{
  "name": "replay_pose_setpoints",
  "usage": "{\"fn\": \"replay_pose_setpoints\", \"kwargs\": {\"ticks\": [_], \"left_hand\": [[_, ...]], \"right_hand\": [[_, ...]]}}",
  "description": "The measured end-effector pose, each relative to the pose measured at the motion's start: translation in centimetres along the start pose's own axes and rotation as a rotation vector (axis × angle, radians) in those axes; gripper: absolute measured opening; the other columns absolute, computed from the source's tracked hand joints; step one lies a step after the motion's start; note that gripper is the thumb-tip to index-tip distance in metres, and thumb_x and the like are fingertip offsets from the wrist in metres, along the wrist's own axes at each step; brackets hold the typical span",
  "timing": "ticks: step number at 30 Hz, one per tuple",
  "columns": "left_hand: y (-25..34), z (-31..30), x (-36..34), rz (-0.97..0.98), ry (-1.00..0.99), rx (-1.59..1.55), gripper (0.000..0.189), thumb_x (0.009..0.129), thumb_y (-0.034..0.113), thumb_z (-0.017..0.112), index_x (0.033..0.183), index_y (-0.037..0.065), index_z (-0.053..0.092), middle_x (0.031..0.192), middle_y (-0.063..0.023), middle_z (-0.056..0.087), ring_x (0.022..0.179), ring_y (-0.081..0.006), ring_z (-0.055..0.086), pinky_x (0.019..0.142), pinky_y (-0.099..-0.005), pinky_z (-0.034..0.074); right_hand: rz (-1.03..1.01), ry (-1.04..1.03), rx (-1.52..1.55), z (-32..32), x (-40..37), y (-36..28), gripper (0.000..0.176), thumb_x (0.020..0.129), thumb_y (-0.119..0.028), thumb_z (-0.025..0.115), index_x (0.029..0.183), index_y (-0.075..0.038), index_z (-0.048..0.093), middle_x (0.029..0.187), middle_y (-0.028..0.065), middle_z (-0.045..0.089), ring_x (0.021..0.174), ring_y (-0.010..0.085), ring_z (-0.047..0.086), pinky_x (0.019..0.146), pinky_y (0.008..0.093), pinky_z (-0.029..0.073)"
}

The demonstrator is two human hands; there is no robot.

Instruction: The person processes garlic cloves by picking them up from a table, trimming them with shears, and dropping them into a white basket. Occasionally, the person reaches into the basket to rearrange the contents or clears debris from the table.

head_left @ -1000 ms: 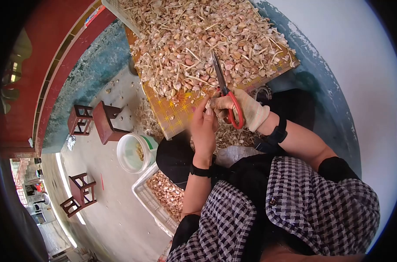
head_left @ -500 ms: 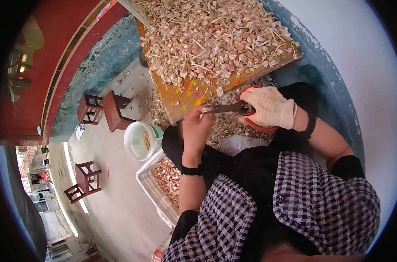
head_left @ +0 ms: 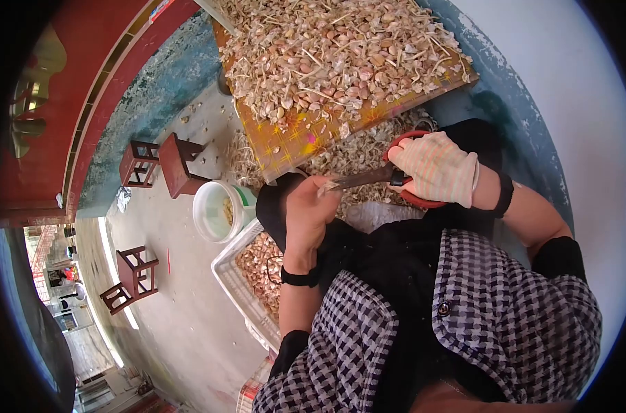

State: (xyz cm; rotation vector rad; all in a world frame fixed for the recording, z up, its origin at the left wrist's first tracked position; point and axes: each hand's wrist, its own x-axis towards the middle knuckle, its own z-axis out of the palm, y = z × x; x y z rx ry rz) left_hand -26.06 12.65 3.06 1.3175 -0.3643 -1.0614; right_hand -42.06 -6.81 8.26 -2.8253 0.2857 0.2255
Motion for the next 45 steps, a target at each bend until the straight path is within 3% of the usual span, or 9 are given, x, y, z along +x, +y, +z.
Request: {"fn": "replay_pose_setpoints", "kwargs": {"ticks": [10, 12, 14, 18, 19, 24, 27, 32, 45], "left_hand": [[1.3, -2.4, -3.0, 0.048, 0.126, 0.03, 0.006, 0.084, 0.005, 0.066, 0.087, 0.001, 0.065, 0.064, 0.0033, 0.052, 0.053, -0.0014, 0.041, 0.047, -0.0163, 0.026], [-1.3, -9.0, -7.6, 0.031, 0.306, -0.038, 0.008, 0.086, 0.008, 0.064, 0.088, 0.0, 0.065, 0.061, 0.0026, 0.049, 0.049, -0.0027, 0.04, 0.045, -0.0177, 0.026], [-4.8, -13.8, -11.1, 0.011, 0.538, -0.005, 0.018, 0.09, 0.015, 0.059, 0.087, -0.002, 0.063, 0.055, 0.0019, 0.045, 0.045, -0.003, 0.034, 0.042, -0.02, 0.021], [-19.3, -26.0, -17.6, -0.35, 0.52, 1.358, 0.029, 0.095, 0.024, 0.054, 0.096, -0.002, 0.066, 0.074, -0.0142, 0.065, 0.07, -0.028, 0.063, 0.063, -0.0368, 0.05], [-18.4, -25.0, -17.4, -0.507, 0.493, 1.331, 0.028, 0.092, 0.027, 0.06, 0.098, 0.001, 0.068, 0.089, -0.0212, 0.067, 0.089, -0.0391, 0.063, 0.079, -0.0453, 0.05], [-4.9, -17.3, -5.1, 0.265, 0.725, 1.25, 0.015, 0.086, 0.014, 0.065, 0.092, 0.002, 0.07, 0.087, -0.0169, 0.066, 0.075, -0.0314, 0.066, 0.067, -0.0389, 0.052], [0.3, -10.9, 5.0, 0.206, 0.438, 0.83, 0.015, 0.086, 0.01, 0.064, 0.094, -0.001, 0.069, 0.076, -0.0145, 0.065, 0.069, -0.0237, 0.066, 0.061, -0.0328, 0.051], [-0.6, -9.6, 21.8, 0.436, 0.445, 1.227, 0.025, 0.084, 0.019, 0.067, 0.1, 0.0, 0.069, 0.084, -0.0171, 0.069, 0.072, -0.0276, 0.067, 0.068, -0.0365, 0.052], [-0.5, -5.8, 21.1, 0.445, 0.432, 1.33, 0.026, 0.077, 0.017, 0.075, 0.093, 0.0, 0.063, 0.087, -0.0154, 0.065, 0.075, -0.0309, 0.063, 0.07, -0.0398, 0.05]], "right_hand": [[-0.275, -0.068, 0.521, 4.2, 1.0, -1.0, 0.034, 0.088, -0.034, 0.062, 0.088, 0.0, 0.062, 0.062, 0.0157, 0.061, 0.062, 0.0346, 0.064, 0.057, 0.0399, 0.05], [0.236, -0.471, 1.171, 3.8, 0.5, -1.3, 0.039, 0.089, -0.037, 0.065, 0.096, 0.002, 0.063, 0.067, 0.0191, 0.062, 0.067, 0.0352, 0.066, 0.059, 0.0378, 0.051], [-0.212, -0.158, 0.769, 6.7, 0.2, 0.6, 0.045, 0.09, -0.042, 0.061, 0.093, 0.002, 0.061, 0.07, 0.0177, 0.062, 0.065, 0.0294, 0.065, 0.061, 0.0384, 0.052], [-0.065, -0.185, 0.446, 10.4, -0.5, 2.4, 0.049, 0.087, -0.048, 0.061, 0.093, 0.001, 0.062, 0.073, 0.0207, 0.063, 0.072, 0.0354, 0.065, 0.065, 0.0429, 0.052], [-0.026, -0.173, 0.459, 12.0, -0.5, 3.2, 0.053, 0.085, -0.051, 0.061, 0.091, 0.002, 0.062, 0.075, 0.0227, 0.063, 0.073, 0.0376, 0.065, 0.067, 0.0439, 0.052], [0.289, -0.212, 0.739, 11.0, 0.1, 3.3, 0.038, 0.085, -0.038, 0.067, 0.095, -0.001, 0.065, 0.072, 0.0182, 0.064, 0.067, 0.0256, 0.066, 0.061, 0.0366, 0.05], [0.342, -0.156, 0.797, 10.5, 0.4, 3.0, 0.036, 0.084, -0.035, 0.07, 0.094, -0.001, 0.066, 0.072, 0.0181, 0.064, 0.066, 0.0219, 0.065, 0.061, 0.0343, 0.05], [0.277, 0.037, 0.737, 11.7, -0.2, 4.2, 0.036, 0.082, -0.034, 0.071, 0.092, 0.001, 0.065, 0.072, 0.019, 0.064, 0.068, 0.0254, 0.066, 0.064, 0.0349, 0.051], [0.37, 0.172, 0.779, 10.7, -1.0, 7.8, 0.041, 0.079, -0.04, 0.07, 0.086, 0.001, 0.065, 0.066, 0.0219, 0.06, 0.065, 0.0365, 0.063, 0.062, 0.0408, 0.05]]}}
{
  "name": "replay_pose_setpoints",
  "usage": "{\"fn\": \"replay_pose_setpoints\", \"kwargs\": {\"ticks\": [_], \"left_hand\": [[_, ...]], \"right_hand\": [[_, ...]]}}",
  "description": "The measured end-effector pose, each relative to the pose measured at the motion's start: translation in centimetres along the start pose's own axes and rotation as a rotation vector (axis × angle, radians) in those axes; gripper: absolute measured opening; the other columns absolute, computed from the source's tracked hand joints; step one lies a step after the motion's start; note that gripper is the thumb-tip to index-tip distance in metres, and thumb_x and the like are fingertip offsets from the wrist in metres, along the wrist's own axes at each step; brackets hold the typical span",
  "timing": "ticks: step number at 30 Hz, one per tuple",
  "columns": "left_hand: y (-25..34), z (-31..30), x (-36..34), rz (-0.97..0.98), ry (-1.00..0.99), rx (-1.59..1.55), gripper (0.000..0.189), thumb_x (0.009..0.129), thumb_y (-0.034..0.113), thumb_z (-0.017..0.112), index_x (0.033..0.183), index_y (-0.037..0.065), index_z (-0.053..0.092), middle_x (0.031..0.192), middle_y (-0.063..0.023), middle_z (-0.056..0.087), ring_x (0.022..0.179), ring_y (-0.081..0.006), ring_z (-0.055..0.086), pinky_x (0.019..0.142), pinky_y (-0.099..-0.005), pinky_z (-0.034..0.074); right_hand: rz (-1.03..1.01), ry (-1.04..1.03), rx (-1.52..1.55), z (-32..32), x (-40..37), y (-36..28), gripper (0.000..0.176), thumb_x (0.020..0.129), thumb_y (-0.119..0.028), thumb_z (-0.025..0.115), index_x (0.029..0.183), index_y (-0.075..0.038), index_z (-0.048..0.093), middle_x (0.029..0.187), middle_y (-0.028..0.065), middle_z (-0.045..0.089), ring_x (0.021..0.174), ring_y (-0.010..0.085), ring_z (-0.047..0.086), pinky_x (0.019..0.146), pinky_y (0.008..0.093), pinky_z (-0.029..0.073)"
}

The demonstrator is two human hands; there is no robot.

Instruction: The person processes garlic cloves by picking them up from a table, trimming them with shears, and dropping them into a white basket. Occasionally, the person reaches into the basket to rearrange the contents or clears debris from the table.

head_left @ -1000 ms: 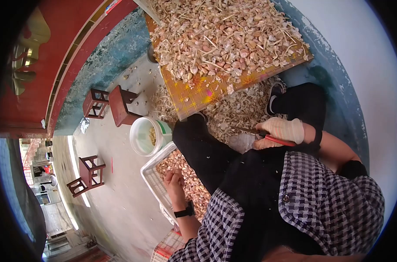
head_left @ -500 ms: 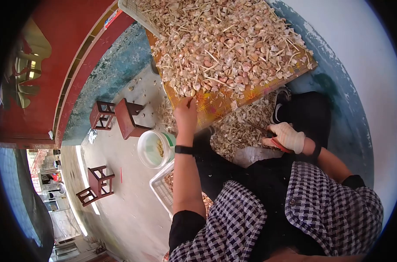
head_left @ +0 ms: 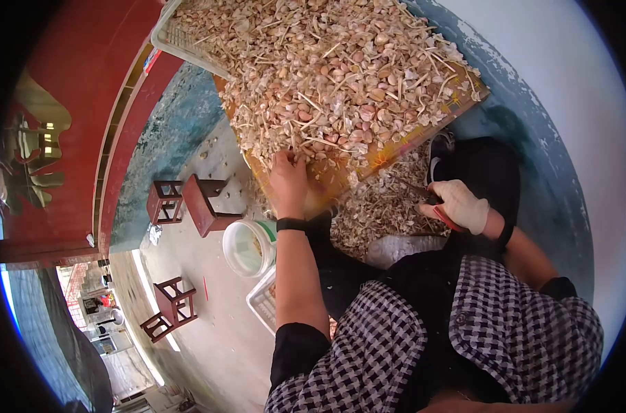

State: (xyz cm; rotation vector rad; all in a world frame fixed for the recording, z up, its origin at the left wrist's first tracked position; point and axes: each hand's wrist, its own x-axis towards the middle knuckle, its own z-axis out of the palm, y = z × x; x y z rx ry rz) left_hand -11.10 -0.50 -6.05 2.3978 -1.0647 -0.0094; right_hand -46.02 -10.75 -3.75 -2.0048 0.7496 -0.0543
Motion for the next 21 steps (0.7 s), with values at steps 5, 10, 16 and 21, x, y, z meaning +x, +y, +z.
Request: {"fn": "replay_pose_setpoints", "kwargs": {"ticks": [5, 10, 16, 21], "left_hand": [[0.3, -2.1, -0.9, -0.19, -0.154, -0.51, 0.021, 0.085, 0.013, 0.07, 0.1, -0.001, 0.065, 0.085, -0.0051, 0.066, 0.072, -0.0157, 0.061, 0.063, -0.0297, 0.051], [2.2, -4.2, -4.8, -0.439, -0.345, -1.25, 0.018, 0.089, 0.009, 0.066, 0.106, 0.001, 0.065, 0.089, -0.0029, 0.063, 0.074, -0.0113, 0.06, 0.064, -0.0258, 0.055], [8.3, -6.5, -10.1, -0.237, -0.413, -1.059, 0.042, 0.082, -0.003, 0.068, 0.122, -0.006, 0.053, 0.091, -0.0065, 0.06, 0.075, -0.0128, 0.061, 0.062, -0.0254, 0.055], [10.8, -9.4, -12.7, -0.177, -0.425, -0.925, 0.049, 0.079, -0.008, 0.068, 0.124, -0.005, 0.05, 0.09, -0.0078, 0.058, 0.072, -0.0147, 0.062, 0.061, -0.0261, 0.056]], "right_hand": [[-0.078, 0.046, -0.189, -1.3, 1.3, -1.8, 0.048, 0.077, -0.048, 0.069, 0.084, -0.001, 0.063, 0.072, 0.0207, 0.062, 0.073, 0.0374, 0.064, 0.069, 0.0433, 0.05], [-0.137, 0.017, -0.245, -1.4, 3.6, -4.8, 0.042, 0.078, -0.039, 0.073, 0.09, 0.0, 0.064, 0.075, 0.0177, 0.063, 0.07, 0.0299, 0.065, 0.065, 0.037, 0.05], [-0.104, -0.096, 0.415, 0.3, 5.5, -9.6, 0.027, 0.084, -0.02, 0.073, 0.098, 0.001, 0.064, 0.082, 0.0052, 0.067, 0.076, 0.0079, 0.063, 0.066, 0.0257, 0.05], [-0.086, -0.32, 0.993, 2.4, 4.3, -9.0, 0.024, 0.086, -0.021, 0.071, 0.1, -0.003, 0.066, 0.08, -0.0004, 0.065, 0.072, 0.0084, 0.062, 0.063, 0.024, 0.05]]}}
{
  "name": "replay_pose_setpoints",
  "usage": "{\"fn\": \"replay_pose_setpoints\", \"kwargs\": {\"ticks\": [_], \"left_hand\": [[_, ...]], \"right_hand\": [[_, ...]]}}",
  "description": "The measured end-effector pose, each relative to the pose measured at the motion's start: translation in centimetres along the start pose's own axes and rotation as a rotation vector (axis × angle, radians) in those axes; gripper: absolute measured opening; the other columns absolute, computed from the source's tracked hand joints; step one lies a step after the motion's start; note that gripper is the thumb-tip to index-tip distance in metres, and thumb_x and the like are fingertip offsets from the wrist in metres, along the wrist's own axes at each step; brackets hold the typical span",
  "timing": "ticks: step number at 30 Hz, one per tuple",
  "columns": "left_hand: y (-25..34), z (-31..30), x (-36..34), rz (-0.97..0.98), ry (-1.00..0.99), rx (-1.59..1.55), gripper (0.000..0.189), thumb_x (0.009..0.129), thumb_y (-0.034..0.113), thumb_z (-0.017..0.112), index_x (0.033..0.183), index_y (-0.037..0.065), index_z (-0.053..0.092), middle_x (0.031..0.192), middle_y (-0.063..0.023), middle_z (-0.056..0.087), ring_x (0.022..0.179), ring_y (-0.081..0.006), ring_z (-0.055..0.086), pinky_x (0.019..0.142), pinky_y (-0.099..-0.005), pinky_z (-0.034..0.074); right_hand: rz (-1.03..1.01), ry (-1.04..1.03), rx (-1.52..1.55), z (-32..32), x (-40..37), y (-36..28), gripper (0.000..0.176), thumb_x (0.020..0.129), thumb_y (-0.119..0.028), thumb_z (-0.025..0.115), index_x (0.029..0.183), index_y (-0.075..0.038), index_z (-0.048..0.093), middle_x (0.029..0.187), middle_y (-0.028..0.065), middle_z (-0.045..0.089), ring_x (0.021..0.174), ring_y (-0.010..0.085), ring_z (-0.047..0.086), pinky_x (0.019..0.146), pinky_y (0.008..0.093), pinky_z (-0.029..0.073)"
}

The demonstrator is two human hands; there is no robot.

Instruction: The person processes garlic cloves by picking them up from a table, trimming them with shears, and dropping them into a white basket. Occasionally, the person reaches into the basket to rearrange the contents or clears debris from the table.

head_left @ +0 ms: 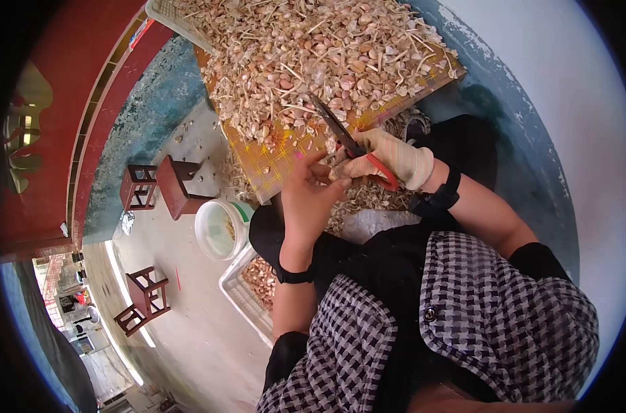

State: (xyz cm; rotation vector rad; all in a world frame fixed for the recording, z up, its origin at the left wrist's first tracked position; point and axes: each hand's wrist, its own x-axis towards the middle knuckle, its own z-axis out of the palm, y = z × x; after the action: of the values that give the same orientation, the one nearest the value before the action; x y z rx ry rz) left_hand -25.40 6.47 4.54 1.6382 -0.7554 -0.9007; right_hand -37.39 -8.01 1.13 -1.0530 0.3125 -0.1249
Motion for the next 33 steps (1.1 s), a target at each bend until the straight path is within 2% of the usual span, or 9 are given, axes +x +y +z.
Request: {"fn": "replay_pose_setpoints", "kwargs": {"ticks": [6, 12, 15, 18, 19, 21, 23, 26, 33], "left_hand": [[-0.9, -0.6, -1.1, 0.016, -0.175, -0.421, 0.049, 0.079, -0.011, 0.067, 0.125, -0.008, 0.05, 0.091, -0.008, 0.059, 0.073, -0.017, 0.064, 0.063, -0.0287, 0.058], [-2.5, -0.5, -0.7, -0.071, -0.082, -0.547, 0.04, 0.085, -0.004, 0.063, 0.123, -0.004, 0.053, 0.096, -0.009, 0.063, 0.081, -0.0175, 0.063, 0.07, -0.0289, 0.057], [-3.3, -1.9, -0.9, -0.184, -0.007, -0.723, 0.027, 0.089, -0.003, 0.055, 0.115, -0.007, 0.054, 0.096, -0.0098, 0.059, 0.081, -0.0167, 0.059, 0.065, -0.0257, 0.055], [-6.6, -5.3, 0.6, -0.293, 0.071, -1.089, 0.019, 0.093, 0.008, 0.053, 0.107, -0.004, 0.059, 0.092, -0.008, 0.058, 0.078, -0.0138, 0.055, 0.057, -0.0218, 0.044], [-7.9, -6.4, 2.1, -0.291, 0.229, -1.039, 0.021, 0.092, 0.015, 0.055, 0.102, -0.003, 0.059, 0.081, -0.0049, 0.055, 0.067, -0.0134, 0.05, 0.054, -0.0208, 0.038], [-8.1, -9.1, 5.5, -0.25, 0.271, -0.461, 0.026, 0.089, 0.022, 0.061, 0.101, -0.002, 0.06, 0.075, -0.0026, 0.056, 0.06, -0.0154, 0.048, 0.053, -0.0235, 0.039], [-11.5, -10.7, 11.0, 0.061, 0.457, 0.194, 0.031, 0.086, 0.027, 0.065, 0.097, -0.002, 0.062, 0.075, -0.0055, 0.061, 0.06, -0.0216, 0.055, 0.055, -0.0304, 0.044], [-9.2, -10.9, 14.9, -0.073, 0.354, 0.821, 0.031, 0.084, 0.027, 0.068, 0.094, -0.002, 0.062, 0.084, -0.0124, 0.067, 0.072, -0.0268, 0.064, 0.064, -0.0372, 0.05], [-10.5, -11.5, 16.5, -0.097, 0.339, 0.786, 0.034, 0.079, 0.028, 0.072, 0.091, -0.003, 0.063, 0.083, -0.0177, 0.068, 0.08, -0.0317, 0.067, 0.072, -0.0403, 0.051]], "right_hand": [[0.027, -0.03, 0.153, 1.2, -2.1, 0.2, 0.018, 0.087, -0.021, 0.068, 0.093, -0.005, 0.061, 0.069, -0.0002, 0.058, 0.057, 0.008, 0.054, 0.049, 0.023, 0.042], [0.123, 0.06, 0.297, 0.9, -1.8, 0.6, 0.016, 0.09, -0.02, 0.062, 0.085, -0.005, 0.059, 0.062, 0.0001, 0.053, 0.053, 0.009, 0.05, 0.049, 0.0235, 0.038], [0.084, -0.037, 0.295, -0.7, -1.4, 1.5, 0.028, 0.091, -0.023, 0.059, 0.068, -0.009, 0.053, 0.061, -0.0008, 0.048, 0.054, 0.0089, 0.046, 0.054, 0.0216, 0.035], [0.091, -0.041, 0.246, -1.9, -1.8, 2.3, 0.028, 0.089, -0.019, 0.06, 0.066, -0.008, 0.052, 0.063, -0.0002, 0.049, 0.054, 0.0087, 0.045, 0.053, 0.0217, 0.035], [0.135, 0.002, 0.297, -1.9, -1.9, 2.4, 0.026, 0.089, -0.017, 0.06, 0.066, -0.007, 0.052, 0.064, 0.0012, 0.051, 0.054, 0.0087, 0.047, 0.053, 0.0219, 0.037], [0.152, 0.033, 0.25, -1.7, -2.0, 2.3, 0.025, 0.089, -0.016, 0.059, 0.067, -0.006, 0.053, 0.065, 0.0019, 0.052, 0.054, 0.0088, 0.047, 0.053, 0.0223, 0.038], [0.165, 0.106, 0.162, -2.0, -1.9, 3.0, 0.023, 0.089, -0.015, 0.059, 0.069, -0.006, 0.054, 0.066, 0.0016, 0.052, 0.053, 0.0085, 0.046, 0.052, 0.0222, 0.038], [0.122, 0.035, 0.101, -2.7, -2.5, 2.4, 0.024, 0.09, -0.017, 0.058, 0.069, -0.006, 0.054, 0.065, 0.0005, 0.051, 0.054, 0.0078, 0.045, 0.052, 0.0211, 0.037], [0.165, 0.106, 0.019, -4.2, -3.1, 2.7, 0.03, 0.092, -0.022, 0.055, 0.068, -0.004, 0.052, 0.063, -0.0007, 0.048, 0.056, 0.0072, 0.044, 0.055, 0.0225, 0.035]]}}
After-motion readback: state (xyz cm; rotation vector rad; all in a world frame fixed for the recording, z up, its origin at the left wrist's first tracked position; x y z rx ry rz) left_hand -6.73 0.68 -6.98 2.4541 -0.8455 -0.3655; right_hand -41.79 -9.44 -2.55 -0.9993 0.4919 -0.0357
